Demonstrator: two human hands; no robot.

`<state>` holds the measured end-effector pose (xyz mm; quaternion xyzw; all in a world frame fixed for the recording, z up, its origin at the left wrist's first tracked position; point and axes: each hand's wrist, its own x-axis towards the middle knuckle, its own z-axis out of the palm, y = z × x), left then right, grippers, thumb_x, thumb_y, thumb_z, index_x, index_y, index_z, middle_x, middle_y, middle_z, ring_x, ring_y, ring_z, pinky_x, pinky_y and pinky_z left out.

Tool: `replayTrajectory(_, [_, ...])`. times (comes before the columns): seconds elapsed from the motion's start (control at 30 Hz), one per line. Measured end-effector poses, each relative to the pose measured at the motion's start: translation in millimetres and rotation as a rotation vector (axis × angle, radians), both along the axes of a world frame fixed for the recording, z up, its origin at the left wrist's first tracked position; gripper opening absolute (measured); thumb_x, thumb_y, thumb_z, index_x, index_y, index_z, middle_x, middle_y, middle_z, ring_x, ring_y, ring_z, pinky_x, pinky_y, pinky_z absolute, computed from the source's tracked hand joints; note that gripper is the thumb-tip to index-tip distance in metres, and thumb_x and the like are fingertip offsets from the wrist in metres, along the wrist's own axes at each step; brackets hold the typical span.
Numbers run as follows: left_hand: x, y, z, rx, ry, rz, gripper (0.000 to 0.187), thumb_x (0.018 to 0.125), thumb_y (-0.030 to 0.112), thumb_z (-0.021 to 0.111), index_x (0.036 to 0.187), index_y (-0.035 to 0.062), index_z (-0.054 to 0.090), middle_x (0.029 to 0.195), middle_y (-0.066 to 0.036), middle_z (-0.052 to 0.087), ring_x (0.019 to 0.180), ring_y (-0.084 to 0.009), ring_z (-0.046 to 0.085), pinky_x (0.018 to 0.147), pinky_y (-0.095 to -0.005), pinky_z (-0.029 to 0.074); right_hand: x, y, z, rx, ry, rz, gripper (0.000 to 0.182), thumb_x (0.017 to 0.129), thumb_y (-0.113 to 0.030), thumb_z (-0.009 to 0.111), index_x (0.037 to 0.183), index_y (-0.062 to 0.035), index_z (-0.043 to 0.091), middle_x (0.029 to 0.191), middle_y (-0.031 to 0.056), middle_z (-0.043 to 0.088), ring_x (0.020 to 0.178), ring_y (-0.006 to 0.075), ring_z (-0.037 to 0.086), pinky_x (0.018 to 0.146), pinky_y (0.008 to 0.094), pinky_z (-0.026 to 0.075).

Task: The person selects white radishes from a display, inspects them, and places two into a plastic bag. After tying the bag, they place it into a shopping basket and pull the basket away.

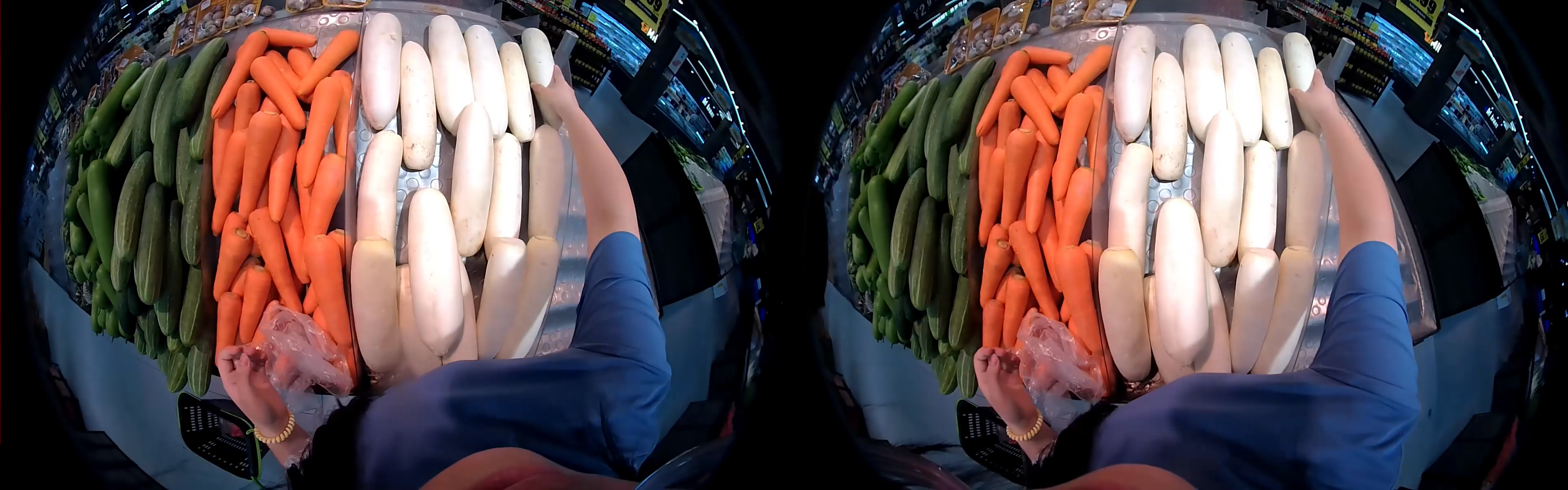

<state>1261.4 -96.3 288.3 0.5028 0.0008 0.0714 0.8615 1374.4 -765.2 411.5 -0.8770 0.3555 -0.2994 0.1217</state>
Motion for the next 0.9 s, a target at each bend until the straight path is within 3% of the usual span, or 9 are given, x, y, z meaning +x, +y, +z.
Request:
replayTrajectory(0.07, [6.9,-5.1,-10.0,-0.023,0.028,-0.017,0.016,0.086,0.006,0.052,0.101,0.0025,0.047,0.089,-0.007,0.053,0.079,-0.0146,0.051,0.077,-0.0272,0.042,-3.3,4.1,-5.1,0.013,0.074,0.049,0.086,0.077,-0.038,0.062,0.143,-0.0048,0.017,0.126,0.0276,0.047,0.117,0.0380,0.048,0.100,0.0383,0.037])
replayTrajectory(0.13, [15.2,-15.3,-13.5,0.011,0.046,-0.047,0.013,0.089,0.007,0.049,0.101,0.0047,0.047,0.085,-0.003,0.052,0.078,-0.0128,0.051,0.076,-0.0261,0.042,6.6,-3.3,-23.2,-0.254,0.008,0.039,0.069,0.085,-0.033,0.054,0.139,-0.0013,0.026,0.133,0.0313,0.037,0.125,0.0408,0.037,0.105,0.0390,0.029])
replayTrajectory(0.2, [19.8,-29.8,-8.6,0.037,0.024,-0.085,0.013,0.088,0.007,0.050,0.101,0.0045,0.047,0.085,-0.002,0.053,0.078,-0.0127,0.051,0.076,-0.0261,0.042,12.2,38.2,-23.4,-0.447,-0.186,0.244,0.059,0.088,-0.029,0.050,0.136,-0.0002,0.032,0.133,0.0330,0.035,0.127,0.0424,0.032,0.107,0.0403,0.026])
replayTrajectory(0.27, [22.5,-38.2,-4.8,0.032,0.018,-0.099,0.014,0.088,0.006,0.050,0.101,0.0042,0.047,0.085,-0.003,0.053,0.078,-0.0126,0.051,0.077,-0.0264,0.042,25.1,78.3,-30.2,-0.350,-0.247,0.605,0.054,0.089,-0.027,0.049,0.134,-0.0004,0.035,0.134,0.0347,0.032,0.127,0.0449,0.030,0.106,0.0427,0.025])
replayTrajectory(0.47, [16.7,-25.5,1.7,0.036,-0.030,-0.091,0.013,0.085,0.003,0.051,0.097,0.0025,0.047,0.086,-0.005,0.053,0.079,-0.0133,0.051,0.078,-0.0273,0.042,39.5,105.7,-54.7,-0.314,-0.217,0.515,0.052,0.088,-0.024,0.050,0.133,-0.0003,0.038,0.135,0.0352,0.029,0.125,0.0468,0.030,0.105,0.0446,0.026])
replayTrajectory(0.7, [4.7,-9.2,1.4,0.023,-0.048,0.004,0.011,0.084,0.003,0.052,0.094,0.0019,0.047,0.085,-0.007,0.051,0.077,-0.0150,0.049,0.077,-0.0275,0.042,3.7,109.4,-47.2,-0.337,0.084,0.609,0.051,0.088,-0.023,0.050,0.137,-0.0124,0.037,0.144,0.0273,0.019,0.134,0.0416,0.019,0.109,0.0407,0.023])
replayTrajectory(0.8, [1.5,1.0,0.3,-0.019,-0.028,-0.001,0.011,0.084,0.005,0.054,0.092,0.0019,0.047,0.083,-0.007,0.051,0.077,-0.0152,0.049,0.077,-0.0275,0.042,-23.3,111.0,-41.9,-0.374,0.245,0.688,0.060,0.084,-0.022,0.054,0.140,-0.0160,0.032,0.147,0.0236,0.015,0.135,0.0403,0.018,0.109,0.0406,0.023])
replayTrajectory(0.83, [1.3,3.6,-1.3,-0.005,-0.031,0.002,0.011,0.083,0.005,0.053,0.091,0.0020,0.046,0.084,-0.007,0.050,0.078,-0.0156,0.049,0.078,-0.0282,0.042,-30.8,111.9,-40.0,-0.432,0.325,0.703,0.077,0.077,-0.016,0.062,0.143,-0.0192,0.024,0.148,0.0218,0.011,0.136,0.0389,0.015,0.109,0.0420,0.023])
replayTrajectory(0.9, [1.0,6.7,-4.5,0.001,-0.084,-0.064,0.009,0.085,0.007,0.050,0.092,0.0038,0.046,0.087,-0.005,0.051,0.079,-0.0153,0.050,0.079,-0.0290,0.042,-31.0,115.9,-44.5,-0.482,0.301,0.679,0.086,0.072,-0.016,0.068,0.144,-0.0206,0.021,0.148,0.0220,0.011,0.136,0.0391,0.016,0.109,0.0425,0.023])
